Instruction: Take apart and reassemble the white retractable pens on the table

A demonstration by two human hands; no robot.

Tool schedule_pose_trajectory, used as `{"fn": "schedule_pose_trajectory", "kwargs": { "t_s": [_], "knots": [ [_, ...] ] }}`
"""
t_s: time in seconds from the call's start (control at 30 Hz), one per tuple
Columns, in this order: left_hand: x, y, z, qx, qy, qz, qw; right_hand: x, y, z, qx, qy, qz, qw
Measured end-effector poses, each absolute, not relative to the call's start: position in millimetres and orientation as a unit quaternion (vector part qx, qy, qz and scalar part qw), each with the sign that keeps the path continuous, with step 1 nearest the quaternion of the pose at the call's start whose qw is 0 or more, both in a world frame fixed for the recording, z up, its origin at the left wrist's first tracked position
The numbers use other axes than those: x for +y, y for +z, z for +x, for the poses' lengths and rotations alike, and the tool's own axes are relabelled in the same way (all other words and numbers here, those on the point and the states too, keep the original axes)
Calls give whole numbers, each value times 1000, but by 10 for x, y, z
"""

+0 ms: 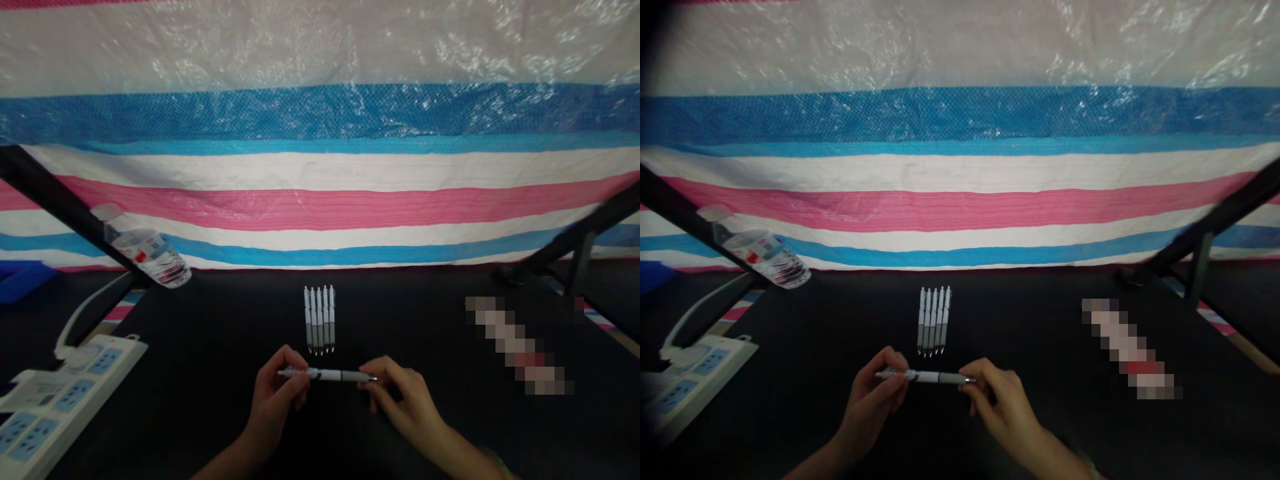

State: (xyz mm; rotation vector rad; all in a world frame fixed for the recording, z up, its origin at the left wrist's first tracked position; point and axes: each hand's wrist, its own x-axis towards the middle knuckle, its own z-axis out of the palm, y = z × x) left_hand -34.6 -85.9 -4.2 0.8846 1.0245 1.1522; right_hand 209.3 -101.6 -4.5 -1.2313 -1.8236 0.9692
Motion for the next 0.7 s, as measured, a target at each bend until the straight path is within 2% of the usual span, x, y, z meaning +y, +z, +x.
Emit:
{"fn": "schedule_pose_trajectory", "kwargs": {
  "t_s": [0.2, 0.57, 0.7],
  "knots": [
    [-844, -35, -359, 440, 488, 408, 634, -1007, 55, 2111, -754, 358, -468, 292],
    [-831, -126, -385, 420, 477, 447, 629, -976, -36, 2101, -646, 497, -492, 306],
    [-802, -131, -343, 436, 507, 435, 603, -985, -3, 2024, -654, 483, -501, 295]
  ]
}}
